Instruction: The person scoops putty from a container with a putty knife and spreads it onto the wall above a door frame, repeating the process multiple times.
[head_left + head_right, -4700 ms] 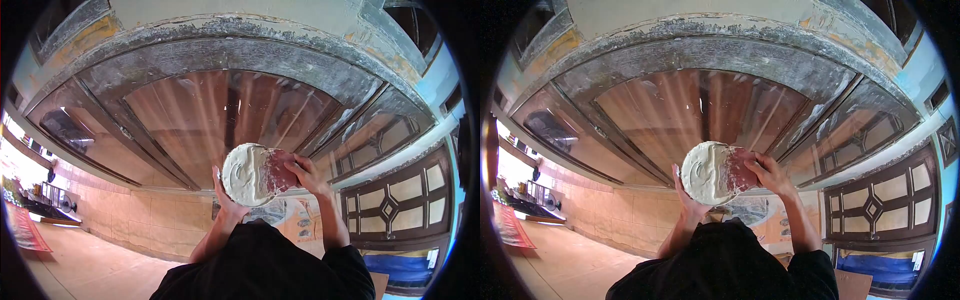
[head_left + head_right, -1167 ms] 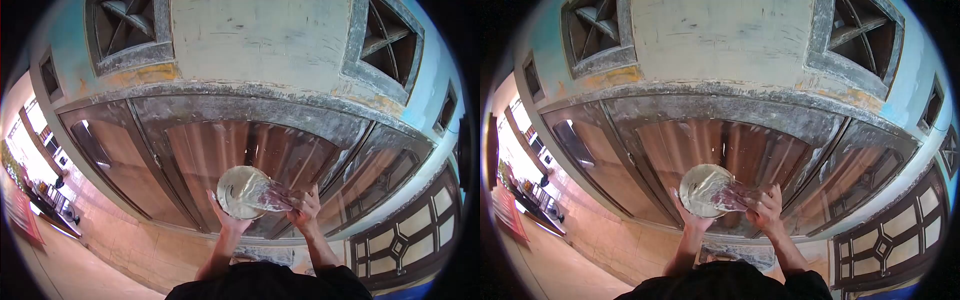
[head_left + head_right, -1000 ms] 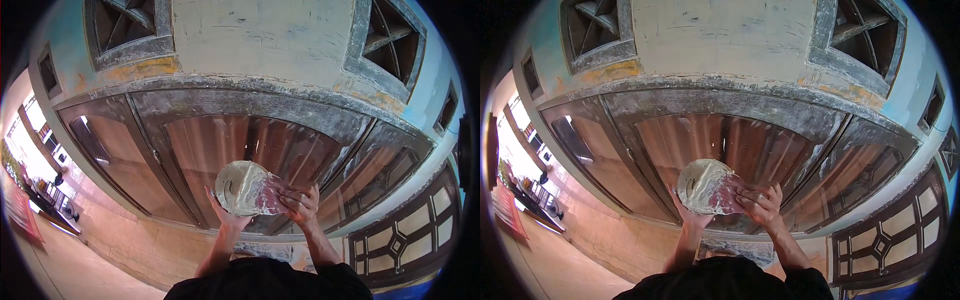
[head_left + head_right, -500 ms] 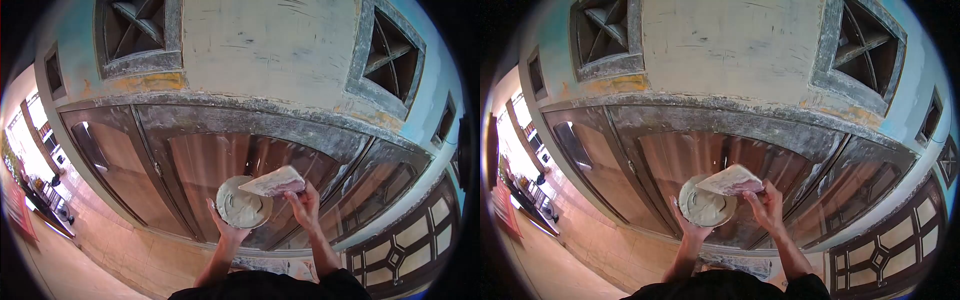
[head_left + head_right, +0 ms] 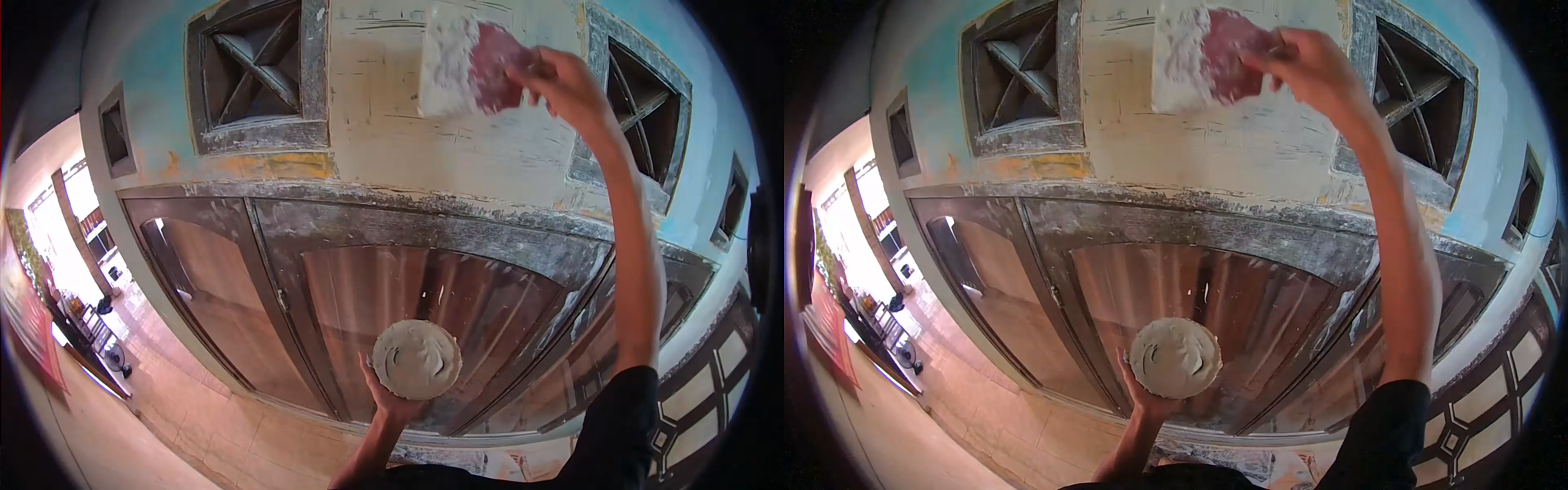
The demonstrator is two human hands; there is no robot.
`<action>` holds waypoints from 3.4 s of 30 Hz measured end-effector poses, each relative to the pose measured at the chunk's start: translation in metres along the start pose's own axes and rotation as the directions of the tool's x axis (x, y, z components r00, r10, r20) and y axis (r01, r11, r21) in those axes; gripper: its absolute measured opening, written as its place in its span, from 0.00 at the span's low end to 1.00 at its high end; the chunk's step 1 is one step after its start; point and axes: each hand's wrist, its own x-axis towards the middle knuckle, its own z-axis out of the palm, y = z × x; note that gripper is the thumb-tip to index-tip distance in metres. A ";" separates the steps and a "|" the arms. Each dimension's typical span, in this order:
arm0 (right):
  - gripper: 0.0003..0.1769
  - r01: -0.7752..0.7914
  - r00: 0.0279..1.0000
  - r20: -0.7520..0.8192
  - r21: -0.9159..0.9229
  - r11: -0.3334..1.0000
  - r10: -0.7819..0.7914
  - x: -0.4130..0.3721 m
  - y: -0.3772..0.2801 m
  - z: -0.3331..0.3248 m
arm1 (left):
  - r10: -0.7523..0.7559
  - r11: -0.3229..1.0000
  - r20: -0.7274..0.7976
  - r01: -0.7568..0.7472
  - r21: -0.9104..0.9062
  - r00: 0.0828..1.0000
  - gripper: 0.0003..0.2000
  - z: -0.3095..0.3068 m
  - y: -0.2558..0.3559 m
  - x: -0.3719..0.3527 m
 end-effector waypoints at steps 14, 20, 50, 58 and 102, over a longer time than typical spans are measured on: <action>0.22 -0.055 0.993 0.100 -0.124 0.991 0.068 0.104 -0.043 0.039 | 0.032 0.999 0.064 -0.031 -0.019 0.997 0.40 -0.022 0.012 -0.007; 0.22 -0.056 0.997 0.029 -0.418 0.907 0.075 0.092 -0.043 0.029 | 0.020 1.000 0.044 -0.019 -0.016 0.999 0.40 -0.016 0.014 -0.009; 0.19 0.100 0.995 0.007 0.033 0.994 -0.100 0.078 -0.036 0.031 | -0.016 0.998 0.014 0.016 -0.055 1.000 0.40 -0.020 0.001 0.000; 0.25 0.176 0.977 -0.019 -0.490 0.854 -0.213 0.086 0.040 0.003 | -0.021 0.998 0.018 0.022 -0.060 1.000 0.38 -0.021 0.001 0.000; 0.21 0.009 1.000 0.004 -0.043 0.999 -0.009 0.051 -0.050 0.065 | -0.076 0.994 0.055 0.080 -0.077 0.996 0.39 -0.008 -0.024 0.004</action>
